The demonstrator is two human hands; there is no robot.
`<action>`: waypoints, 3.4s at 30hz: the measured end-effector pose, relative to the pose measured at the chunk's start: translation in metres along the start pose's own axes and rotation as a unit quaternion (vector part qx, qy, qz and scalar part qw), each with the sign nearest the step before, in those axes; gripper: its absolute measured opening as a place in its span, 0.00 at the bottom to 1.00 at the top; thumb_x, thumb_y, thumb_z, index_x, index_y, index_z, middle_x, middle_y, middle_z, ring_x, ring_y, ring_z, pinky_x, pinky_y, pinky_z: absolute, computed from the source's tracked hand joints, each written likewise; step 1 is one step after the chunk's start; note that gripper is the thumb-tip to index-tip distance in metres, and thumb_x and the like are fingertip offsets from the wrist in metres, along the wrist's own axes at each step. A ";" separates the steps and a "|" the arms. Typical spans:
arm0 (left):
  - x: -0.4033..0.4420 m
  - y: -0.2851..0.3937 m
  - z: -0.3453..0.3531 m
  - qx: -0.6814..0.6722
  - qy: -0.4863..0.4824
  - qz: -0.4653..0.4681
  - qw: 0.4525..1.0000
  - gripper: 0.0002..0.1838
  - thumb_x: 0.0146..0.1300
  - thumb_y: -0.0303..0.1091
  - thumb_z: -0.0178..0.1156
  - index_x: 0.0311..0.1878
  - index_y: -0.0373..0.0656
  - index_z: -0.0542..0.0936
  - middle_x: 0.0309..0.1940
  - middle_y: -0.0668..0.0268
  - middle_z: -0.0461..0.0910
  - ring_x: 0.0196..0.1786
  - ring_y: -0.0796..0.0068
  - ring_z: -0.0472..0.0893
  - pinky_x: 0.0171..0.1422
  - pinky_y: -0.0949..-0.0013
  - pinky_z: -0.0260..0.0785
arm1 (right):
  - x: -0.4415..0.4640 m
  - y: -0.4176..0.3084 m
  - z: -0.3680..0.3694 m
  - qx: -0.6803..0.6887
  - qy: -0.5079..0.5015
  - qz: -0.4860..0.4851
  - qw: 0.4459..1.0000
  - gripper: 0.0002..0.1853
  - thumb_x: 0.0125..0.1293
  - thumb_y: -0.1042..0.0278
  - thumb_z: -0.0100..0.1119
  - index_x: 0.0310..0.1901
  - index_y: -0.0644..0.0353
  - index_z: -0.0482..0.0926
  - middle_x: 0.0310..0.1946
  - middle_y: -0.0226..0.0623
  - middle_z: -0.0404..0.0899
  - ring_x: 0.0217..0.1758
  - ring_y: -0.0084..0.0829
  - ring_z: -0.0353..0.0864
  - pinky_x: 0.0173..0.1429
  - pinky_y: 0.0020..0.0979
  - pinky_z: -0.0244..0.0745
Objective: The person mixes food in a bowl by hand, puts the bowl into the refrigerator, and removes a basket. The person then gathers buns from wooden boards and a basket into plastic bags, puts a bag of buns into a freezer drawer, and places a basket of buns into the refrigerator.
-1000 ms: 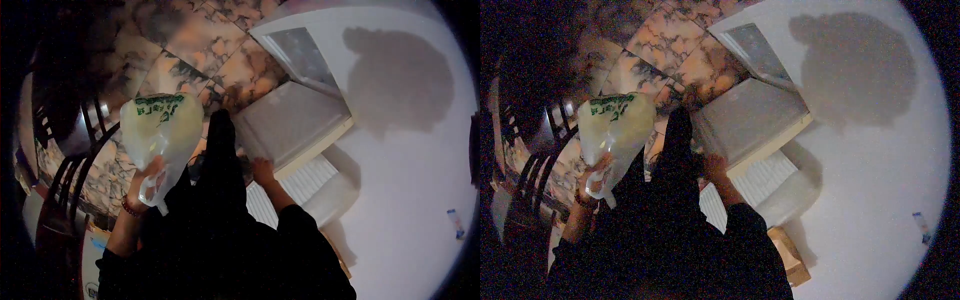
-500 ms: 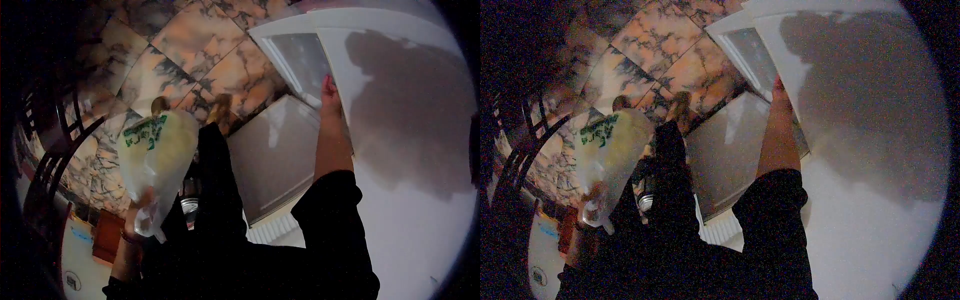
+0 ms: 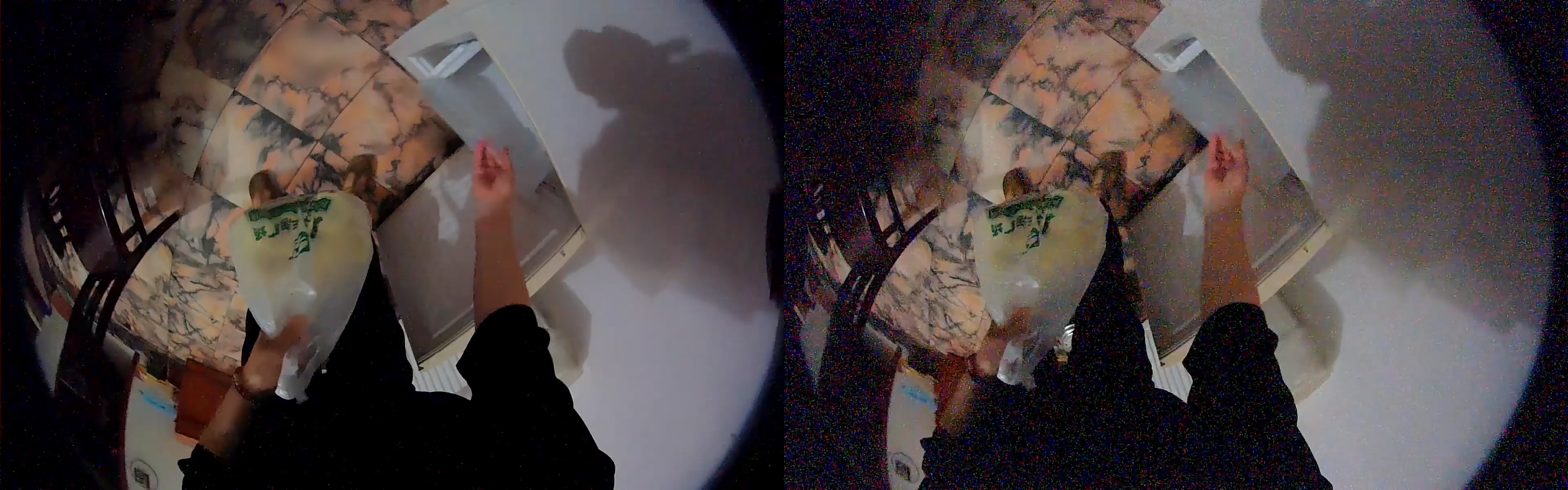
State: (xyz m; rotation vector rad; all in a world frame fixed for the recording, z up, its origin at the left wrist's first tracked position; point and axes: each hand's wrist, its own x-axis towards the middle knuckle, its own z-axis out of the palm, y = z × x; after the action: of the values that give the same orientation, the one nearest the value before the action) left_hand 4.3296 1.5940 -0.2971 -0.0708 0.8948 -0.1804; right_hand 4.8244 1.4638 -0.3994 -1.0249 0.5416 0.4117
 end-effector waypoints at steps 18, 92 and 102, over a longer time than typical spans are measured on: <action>-0.003 0.081 0.206 0.464 -0.110 0.136 0.869 0.16 0.69 0.36 0.56 0.54 0.36 0.75 0.44 0.58 0.81 0.47 0.65 0.80 0.54 0.65 0.71 | -0.157 0.047 -0.014 -0.272 0.050 0.244 0.929 0.44 0.66 0.32 0.48 0.70 0.62 0.59 0.62 0.42 0.70 0.64 0.37 0.70 0.68 0.39 0.65; 0.419 0.102 0.203 0.945 0.010 0.037 0.324 0.16 0.58 0.31 0.55 0.50 0.39 0.77 0.40 0.57 0.81 0.51 0.54 0.80 0.57 0.55 0.73 | 0.119 -0.013 -0.159 -0.859 -0.187 -0.261 0.399 0.17 0.67 0.66 0.51 0.56 0.60 0.73 0.53 0.41 0.75 0.51 0.36 0.78 0.53 0.34 0.76; 0.437 0.091 0.182 0.870 0.071 0.381 0.306 0.12 0.63 0.37 0.56 0.44 0.45 0.84 0.41 0.63 0.83 0.50 0.58 0.80 0.56 0.61 0.71 | 0.141 0.083 -0.045 -0.842 -0.309 0.025 0.441 0.13 0.63 0.68 0.61 0.48 0.60 0.76 0.47 0.46 0.78 0.46 0.44 0.79 0.47 0.40 0.77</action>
State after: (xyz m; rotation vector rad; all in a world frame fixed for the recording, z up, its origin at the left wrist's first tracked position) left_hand 4.7505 1.5999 -0.5320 2.4876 0.3512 -0.1672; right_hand 4.8801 1.4729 -0.5599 -2.5709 -0.8981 1.4436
